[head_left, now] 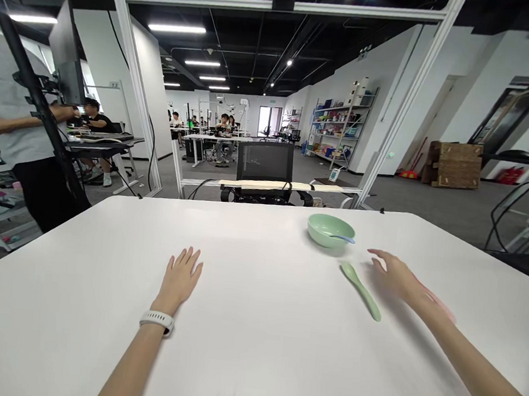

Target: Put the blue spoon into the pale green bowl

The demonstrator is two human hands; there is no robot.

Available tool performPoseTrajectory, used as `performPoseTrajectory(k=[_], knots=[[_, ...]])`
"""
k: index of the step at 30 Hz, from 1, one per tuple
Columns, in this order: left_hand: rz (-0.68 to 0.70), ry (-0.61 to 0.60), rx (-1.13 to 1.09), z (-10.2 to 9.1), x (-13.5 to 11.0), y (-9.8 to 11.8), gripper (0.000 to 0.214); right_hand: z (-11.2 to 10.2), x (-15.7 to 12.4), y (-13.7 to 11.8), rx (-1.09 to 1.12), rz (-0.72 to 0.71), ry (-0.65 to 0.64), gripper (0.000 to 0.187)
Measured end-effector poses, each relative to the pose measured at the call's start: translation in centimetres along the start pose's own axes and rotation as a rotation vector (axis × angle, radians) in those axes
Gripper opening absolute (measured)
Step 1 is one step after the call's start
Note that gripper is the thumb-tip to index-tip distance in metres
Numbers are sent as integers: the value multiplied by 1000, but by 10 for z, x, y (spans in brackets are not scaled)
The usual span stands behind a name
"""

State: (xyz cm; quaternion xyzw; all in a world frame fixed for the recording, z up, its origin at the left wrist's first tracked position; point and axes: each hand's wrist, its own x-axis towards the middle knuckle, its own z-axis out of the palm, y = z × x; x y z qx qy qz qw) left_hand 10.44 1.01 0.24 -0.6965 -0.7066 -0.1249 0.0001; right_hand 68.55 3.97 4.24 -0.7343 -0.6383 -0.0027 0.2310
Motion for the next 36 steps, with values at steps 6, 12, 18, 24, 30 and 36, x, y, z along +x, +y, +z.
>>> performPoseTrajectory(k=[6, 12, 18, 24, 30, 36], knots=[[6, 11, 2, -2, 0, -1, 61, 36, -16, 29, 53, -70, -80, 51], [11, 3, -1, -3, 1, -1, 62, 23, -9, 27, 29, -33, -83, 52], [12, 28, 9, 2, 1, -3, 62, -23, 25, -19, -80, -37, 10, 53], [13, 19, 14, 2, 1, -3, 62, -36, 76, -68, -164, -115, -87, 39], [7, 17, 2, 0, 1, -1, 63, -23, 105, -96, -328, -20, -261, 28], [21, 38, -15, 1, 0, -1, 63, -19, 108, -106, -303, -28, -331, 23]])
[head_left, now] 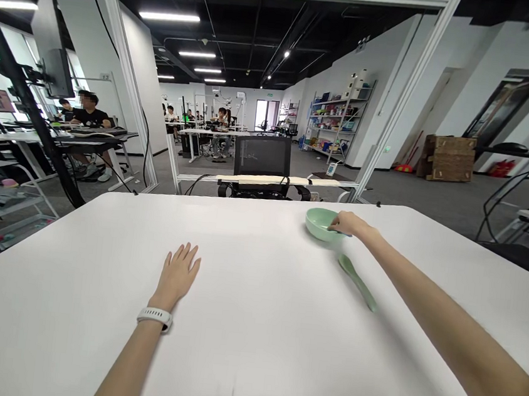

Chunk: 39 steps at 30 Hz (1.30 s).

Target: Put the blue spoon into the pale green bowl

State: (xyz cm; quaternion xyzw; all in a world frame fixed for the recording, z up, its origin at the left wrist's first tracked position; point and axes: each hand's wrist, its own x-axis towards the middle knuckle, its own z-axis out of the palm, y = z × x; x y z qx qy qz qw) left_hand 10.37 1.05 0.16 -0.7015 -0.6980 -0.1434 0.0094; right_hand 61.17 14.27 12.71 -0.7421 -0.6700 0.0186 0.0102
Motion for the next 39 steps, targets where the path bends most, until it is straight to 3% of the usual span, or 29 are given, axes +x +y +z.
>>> performPoseTrajectory(k=[6, 10, 13, 17, 21, 28, 35, 39], knots=[[-16, -26, -3, -1, 1, -1, 63, -12, -8, -6, 62, -18, 66, 28], [-22, -43, -7, -3, 1, -1, 64, -18, -34, -19, 127, -42, 154, 33], [-20, -55, -21, -4, 0, -1, 65, -2, -72, -41, 253, -103, 145, 26], [-13, -32, -20, -4, 1, -1, 64, 36, -132, -76, 399, -139, 26, 12], [-17, -38, -13, -4, 1, -2, 65, 60, -169, -100, 489, -149, -57, 17], [14, 38, 6, 6, 4, -9, 66, 60, -179, -116, 508, -92, -85, 24], [2, 13, -2, 13, 10, -17, 70, 58, -182, -114, 529, -79, -131, 9], [2, -7, -6, 9, 10, -15, 72, 52, -186, -111, 498, -70, -146, 24]])
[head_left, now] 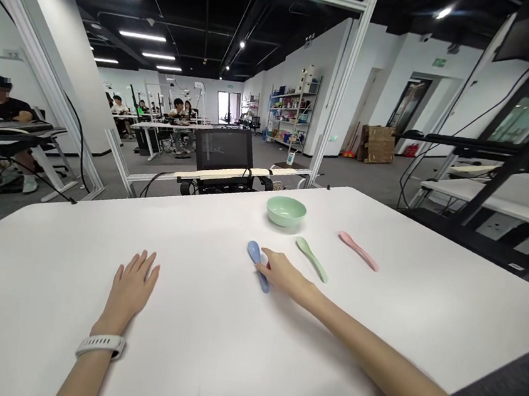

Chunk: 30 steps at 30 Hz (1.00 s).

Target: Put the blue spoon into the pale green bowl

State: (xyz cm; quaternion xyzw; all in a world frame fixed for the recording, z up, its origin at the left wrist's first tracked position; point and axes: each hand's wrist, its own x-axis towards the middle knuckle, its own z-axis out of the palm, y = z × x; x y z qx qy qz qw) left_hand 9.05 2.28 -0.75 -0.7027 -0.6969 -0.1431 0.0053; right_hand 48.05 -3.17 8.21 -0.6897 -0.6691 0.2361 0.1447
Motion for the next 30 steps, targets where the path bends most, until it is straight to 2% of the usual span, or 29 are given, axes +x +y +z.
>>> performPoseTrajectory(k=[4, 9, 14, 19, 23, 30], knots=[[3, 16, 0, 0, -1, 1, 71, -10, 1, 9, -38, -3, 38, 38], [-2, 20, 6, 0, -3, 3, 69, -36, 14, 40, -87, 27, 186, 45], [-9, 8, 9, -1, -4, 5, 68, -72, 26, 73, -142, 141, 261, 44], [-7, 9, 5, 2, -3, 2, 68, -96, 21, 96, -155, 300, 233, 49], [-4, 19, 1, 6, -1, -1, 67, -97, 17, 106, -166, 331, 173, 48], [-16, -4, -3, 5, -1, -1, 69, -76, 28, 109, -187, 383, 68, 39]])
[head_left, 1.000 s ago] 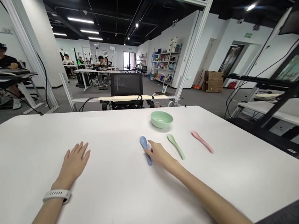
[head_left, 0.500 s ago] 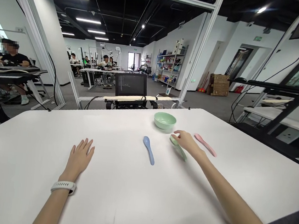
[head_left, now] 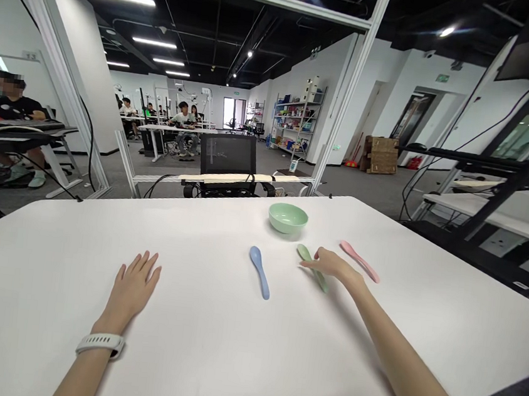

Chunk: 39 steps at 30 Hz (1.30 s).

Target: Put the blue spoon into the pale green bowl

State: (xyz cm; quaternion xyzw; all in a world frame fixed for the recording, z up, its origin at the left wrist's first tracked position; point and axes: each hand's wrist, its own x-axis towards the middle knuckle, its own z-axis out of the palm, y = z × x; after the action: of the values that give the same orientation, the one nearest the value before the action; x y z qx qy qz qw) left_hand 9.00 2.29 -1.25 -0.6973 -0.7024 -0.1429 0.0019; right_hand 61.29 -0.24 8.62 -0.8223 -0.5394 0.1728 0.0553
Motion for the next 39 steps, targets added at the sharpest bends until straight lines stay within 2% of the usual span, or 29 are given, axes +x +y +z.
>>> performPoseTrajectory(k=[6, 13, 36, 39], knots=[[-4, -13, 11, -2, 0, 2, 67, 8, 2, -2, -8, -14, -14, 23], [-15, -14, 23, -5, -1, 5, 63, 12, 8, -1, 6, -8, -3, 20], [-7, -24, 12, -6, -2, 5, 69, 11, 0, -1, 54, 16, -26, 20], [-4, -28, 4, -6, -2, 5, 70, 10, -9, -8, 16, 40, 70, 25]])
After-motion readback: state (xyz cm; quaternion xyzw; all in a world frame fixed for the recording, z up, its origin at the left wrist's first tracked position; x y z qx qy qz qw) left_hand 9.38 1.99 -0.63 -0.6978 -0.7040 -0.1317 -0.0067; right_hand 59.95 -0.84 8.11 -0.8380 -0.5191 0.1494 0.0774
